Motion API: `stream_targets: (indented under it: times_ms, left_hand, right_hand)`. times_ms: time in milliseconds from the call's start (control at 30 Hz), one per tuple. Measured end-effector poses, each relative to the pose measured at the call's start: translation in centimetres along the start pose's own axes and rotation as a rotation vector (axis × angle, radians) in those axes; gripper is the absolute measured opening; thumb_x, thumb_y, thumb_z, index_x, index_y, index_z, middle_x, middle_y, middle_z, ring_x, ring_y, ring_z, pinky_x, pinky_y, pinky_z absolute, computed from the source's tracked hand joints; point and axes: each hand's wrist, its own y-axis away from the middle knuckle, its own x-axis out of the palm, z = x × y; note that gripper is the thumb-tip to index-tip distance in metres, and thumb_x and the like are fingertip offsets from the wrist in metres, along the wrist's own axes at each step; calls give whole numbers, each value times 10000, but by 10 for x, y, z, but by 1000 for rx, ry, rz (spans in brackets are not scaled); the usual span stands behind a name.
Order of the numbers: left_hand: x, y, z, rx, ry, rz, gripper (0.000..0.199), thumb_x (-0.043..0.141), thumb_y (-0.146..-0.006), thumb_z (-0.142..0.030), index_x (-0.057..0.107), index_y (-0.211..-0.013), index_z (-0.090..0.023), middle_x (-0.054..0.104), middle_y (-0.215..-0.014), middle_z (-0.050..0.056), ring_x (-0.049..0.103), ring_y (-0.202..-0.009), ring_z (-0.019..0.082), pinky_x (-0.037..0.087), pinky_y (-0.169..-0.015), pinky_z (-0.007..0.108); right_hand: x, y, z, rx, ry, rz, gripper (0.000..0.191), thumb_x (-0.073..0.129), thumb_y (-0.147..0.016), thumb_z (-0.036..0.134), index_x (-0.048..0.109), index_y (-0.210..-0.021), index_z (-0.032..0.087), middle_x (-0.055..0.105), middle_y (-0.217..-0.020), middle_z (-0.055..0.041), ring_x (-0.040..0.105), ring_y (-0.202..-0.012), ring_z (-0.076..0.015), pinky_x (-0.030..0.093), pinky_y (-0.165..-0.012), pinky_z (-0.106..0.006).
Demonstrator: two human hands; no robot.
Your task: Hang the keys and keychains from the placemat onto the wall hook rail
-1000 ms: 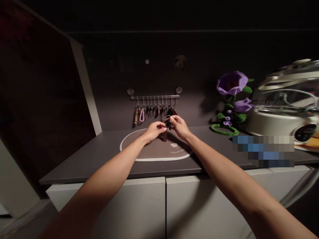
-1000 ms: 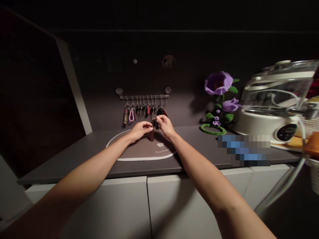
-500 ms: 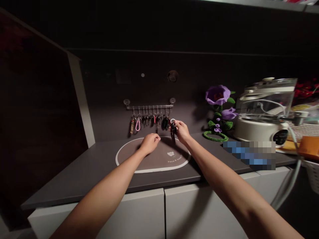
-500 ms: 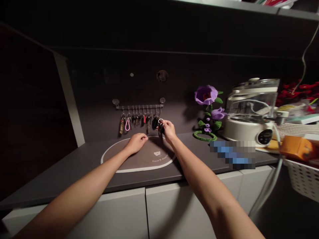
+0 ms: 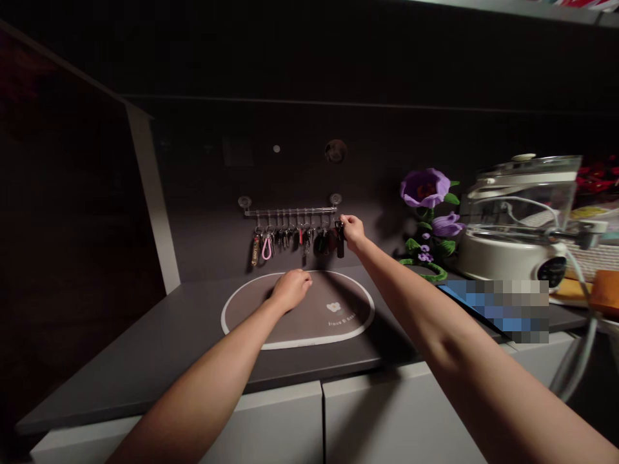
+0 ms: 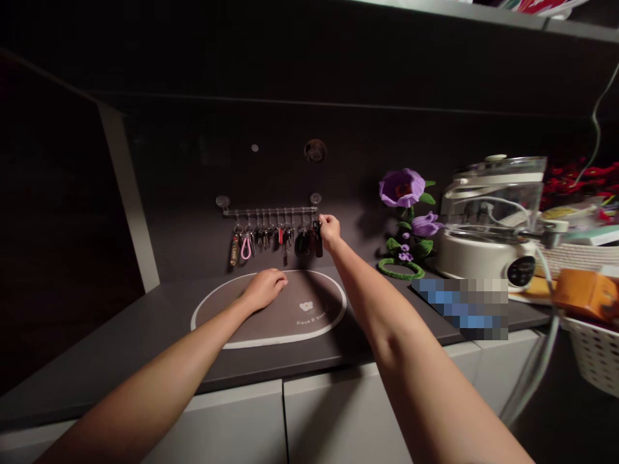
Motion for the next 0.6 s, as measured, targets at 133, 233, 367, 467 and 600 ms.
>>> stream_targets:
  times_ms: [133, 233, 367, 467, 600]
  left_hand:
    - [0, -1, 1, 8, -22, 14, 257, 416, -829, -258, 659, -867, -185, 649, -910, 81, 574, -867, 186, 412, -777, 285]
    - [1, -1, 2, 17, -37, 19, 259, 413, -830, -259, 659, -868, -184, 648, -910, 84, 576, -867, 190, 412, -770, 287]
    - [1, -1, 1, 7, -48, 18, 262, 410, -831, -268, 655, -889, -195, 645, -926, 82, 577, -868, 199, 417, -752, 295]
    - [0, 0, 0, -2, -42, 22, 255, 419, -829, -263, 655, -897, -197, 644, -942, 83, 577, -883, 201, 418, -763, 297]
    - [-1, 0, 1, -11, -15, 12, 250, 428, -826, -252, 652, -914, -185, 644, -954, 87, 575, -899, 204, 414, -787, 300]
  right_hand:
    - [5, -11, -6, 12, 16, -28, 151, 533, -750, 329, 495, -734, 183, 474, -534, 49, 489, -469, -96, 417, -473, -220]
    - [5, -15, -10, 33, 4, -27, 99, 516, -759, 278, 513, -746, 180, 475, -520, 48, 490, -464, -97, 411, -465, -214]
    - [0, -14, -18, 63, -13, 28, 100, 534, -751, 276, 524, -741, 177, 489, -495, 43, 483, -444, -104, 415, -463, -230]
    - [-3, -12, -23, 89, -10, 91, 134, 534, -754, 306, 526, -752, 172, 498, -490, 41, 474, -438, -98, 411, -458, -227]
    - [-7, -9, -26, 78, 23, 110, 180, 539, -744, 328, 530, -744, 148, 487, -496, 39, 435, -442, -73, 377, -445, -195]
